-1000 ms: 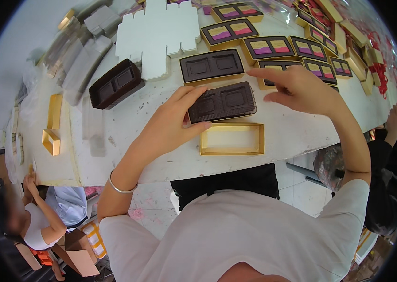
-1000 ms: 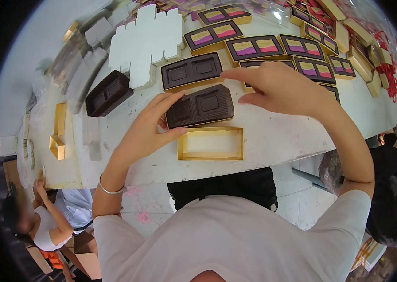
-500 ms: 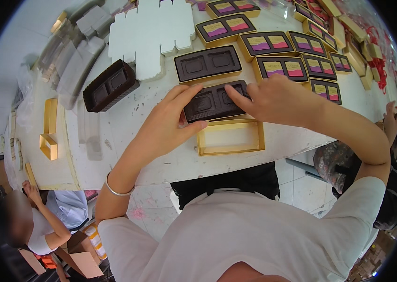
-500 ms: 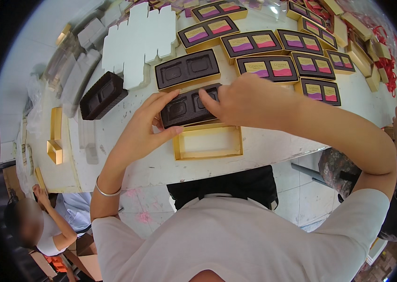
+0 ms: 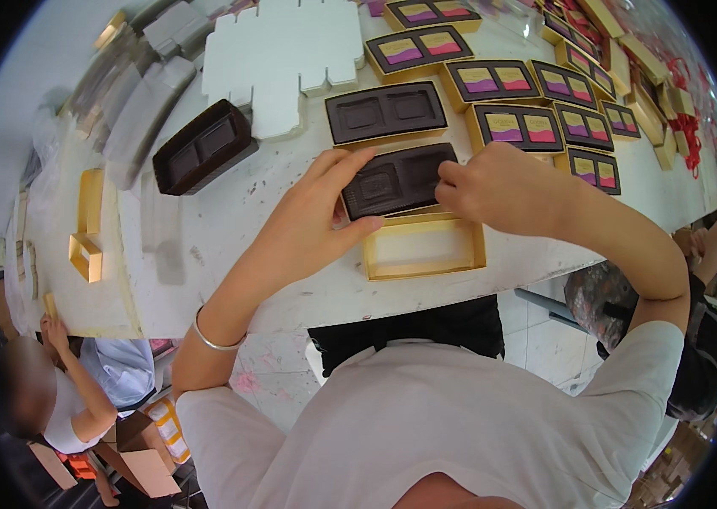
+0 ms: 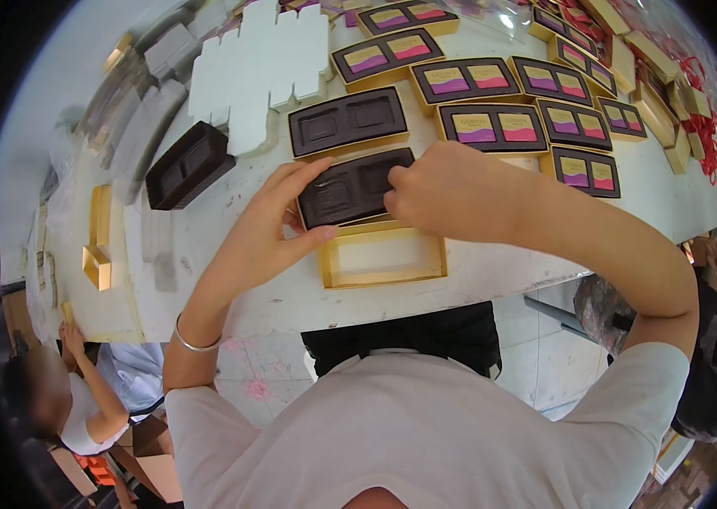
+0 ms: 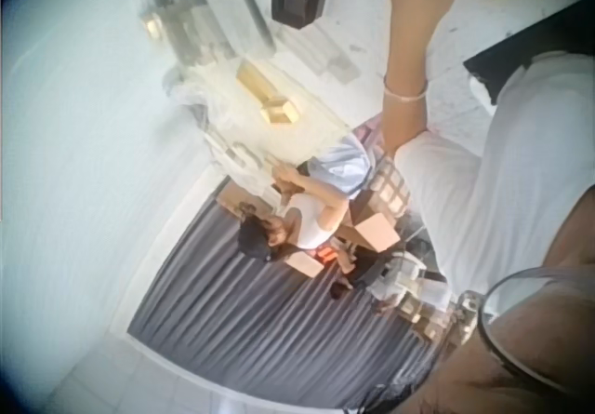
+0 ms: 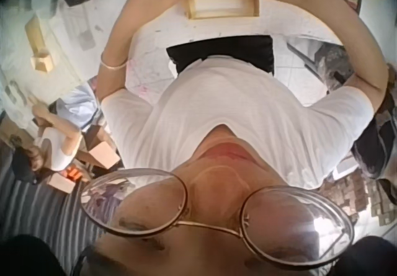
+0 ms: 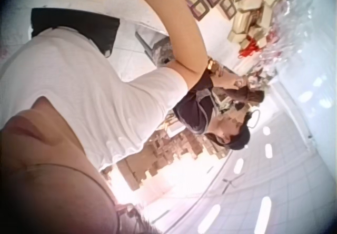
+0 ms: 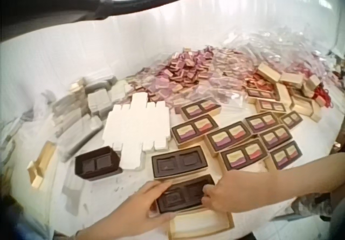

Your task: The person assembles cosmetic palettes by placing dark brown plastic trays into gold boxes, then inserting small pink and purple packets into the tray slots. The person repeats this process for multiple units, arranging the finished palettes on the table.

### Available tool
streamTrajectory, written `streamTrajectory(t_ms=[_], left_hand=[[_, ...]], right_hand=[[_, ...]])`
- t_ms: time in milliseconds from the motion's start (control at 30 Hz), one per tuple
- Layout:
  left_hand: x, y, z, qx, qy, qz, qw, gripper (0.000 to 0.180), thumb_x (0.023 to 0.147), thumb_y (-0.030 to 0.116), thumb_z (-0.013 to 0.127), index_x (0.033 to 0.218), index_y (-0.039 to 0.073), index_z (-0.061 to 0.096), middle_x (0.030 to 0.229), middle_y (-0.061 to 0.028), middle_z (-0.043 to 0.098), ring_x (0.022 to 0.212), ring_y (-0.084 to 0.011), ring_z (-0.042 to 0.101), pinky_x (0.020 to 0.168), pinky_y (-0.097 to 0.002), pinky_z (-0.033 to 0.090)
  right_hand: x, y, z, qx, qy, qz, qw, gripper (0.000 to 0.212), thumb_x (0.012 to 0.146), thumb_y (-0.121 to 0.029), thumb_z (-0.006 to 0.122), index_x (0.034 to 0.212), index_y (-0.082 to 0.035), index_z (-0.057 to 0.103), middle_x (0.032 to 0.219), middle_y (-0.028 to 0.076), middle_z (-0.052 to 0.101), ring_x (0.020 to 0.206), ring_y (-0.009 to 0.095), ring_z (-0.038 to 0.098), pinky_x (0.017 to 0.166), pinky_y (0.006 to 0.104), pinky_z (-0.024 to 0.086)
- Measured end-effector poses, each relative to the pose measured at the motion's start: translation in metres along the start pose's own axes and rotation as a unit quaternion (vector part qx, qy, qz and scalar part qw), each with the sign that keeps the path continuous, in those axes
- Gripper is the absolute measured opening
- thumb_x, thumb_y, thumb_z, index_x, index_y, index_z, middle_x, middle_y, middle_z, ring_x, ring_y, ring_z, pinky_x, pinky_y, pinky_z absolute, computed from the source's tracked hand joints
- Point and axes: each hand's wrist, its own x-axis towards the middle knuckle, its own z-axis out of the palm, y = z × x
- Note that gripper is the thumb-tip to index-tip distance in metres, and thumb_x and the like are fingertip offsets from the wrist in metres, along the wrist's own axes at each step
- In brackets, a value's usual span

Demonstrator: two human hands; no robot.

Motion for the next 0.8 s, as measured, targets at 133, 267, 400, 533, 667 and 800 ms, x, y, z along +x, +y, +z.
streamTrajectory(t_ms=[133, 267, 400, 533, 667, 800], left_hand=[[-0.013, 0.012, -0.012, -0.008, 0.075, -0.005, 0.997, 0.061, 0.074, 0.014, 0.074, 0.129, 0.008, 0.048, 0.118, -0.0075, 0.052, 0.076, -0.0126, 0.053, 0.065, -0.0232, 0.046], [-0.037, -0.004, -0.060, 0.165, 0.303, 0.043, 0.938, 0.042, 0.072, 0.016, 0.075, 0.110, 0.009, 0.061, 0.096, -0.0015, 0.062, 0.070, -0.0116, 0.049, 0.067, -0.0232, 0.042], [-0.058, -0.047, -0.099, 0.377, 0.333, 0.073, 0.861, 0.034, 0.075, 0.014, 0.072, 0.106, 0.005, 0.062, 0.099, -0.0061, 0.063, 0.083, -0.0185, 0.057, 0.070, -0.0294, 0.045], [-0.062, -0.078, -0.105, 0.386, 0.306, 0.035, 0.870, 0.021, 0.075, 0.011, 0.071, 0.093, 0.002, 0.065, 0.087, -0.0072, 0.063, 0.080, -0.0197, 0.059, 0.067, -0.0295, 0.046], [-0.058, -0.063, -0.103, 0.274, 0.309, -0.109, 0.904, 0.013, 0.075, 0.006, 0.070, 0.083, -0.002, 0.064, 0.076, -0.0060, 0.061, 0.071, -0.0179, 0.059, 0.063, -0.0273, 0.045], [-0.058, -0.063, -0.121, 0.231, 0.307, -0.056, 0.921, 0.013, 0.076, 0.010, 0.070, 0.080, -0.001, 0.065, 0.073, -0.0094, 0.061, 0.063, -0.0179, 0.055, 0.059, -0.0276, 0.043]], right_hand=[[0.007, -0.001, -0.010, 0.011, -0.048, 0.005, 0.999, 0.006, 0.075, -0.008, 0.061, 0.080, -0.004, 0.059, 0.078, 0.009, 0.058, 0.066, 0.024, 0.063, 0.055, 0.0340, 0.050], [-0.002, 0.004, -0.021, 0.092, 0.121, 0.084, 0.985, 0.016, 0.083, -0.015, 0.059, 0.094, -0.003, 0.059, 0.080, 0.008, 0.056, 0.063, 0.024, 0.059, 0.051, 0.0348, 0.046], [0.010, -0.001, 0.007, 0.027, 0.121, 0.052, 0.991, 0.036, 0.080, -0.012, 0.059, 0.114, -0.001, 0.055, 0.085, 0.009, 0.053, 0.063, 0.022, 0.059, 0.050, 0.0324, 0.046], [0.014, -0.005, 0.012, -0.006, 0.088, 0.058, 0.994, 0.038, 0.079, -0.011, 0.060, 0.115, 0.000, 0.054, 0.088, 0.009, 0.054, 0.063, 0.021, 0.059, 0.050, 0.0321, 0.046], [0.009, -0.003, 0.007, 0.031, 0.140, 0.055, 0.988, 0.036, 0.081, -0.010, 0.060, 0.116, -0.002, 0.054, 0.086, 0.007, 0.055, 0.061, 0.021, 0.059, 0.050, 0.0317, 0.046], [0.004, -0.009, 0.002, 0.053, 0.229, 0.063, 0.970, 0.036, 0.083, -0.011, 0.060, 0.117, -0.006, 0.054, 0.082, 0.006, 0.055, 0.056, 0.021, 0.056, 0.048, 0.0307, 0.045]])
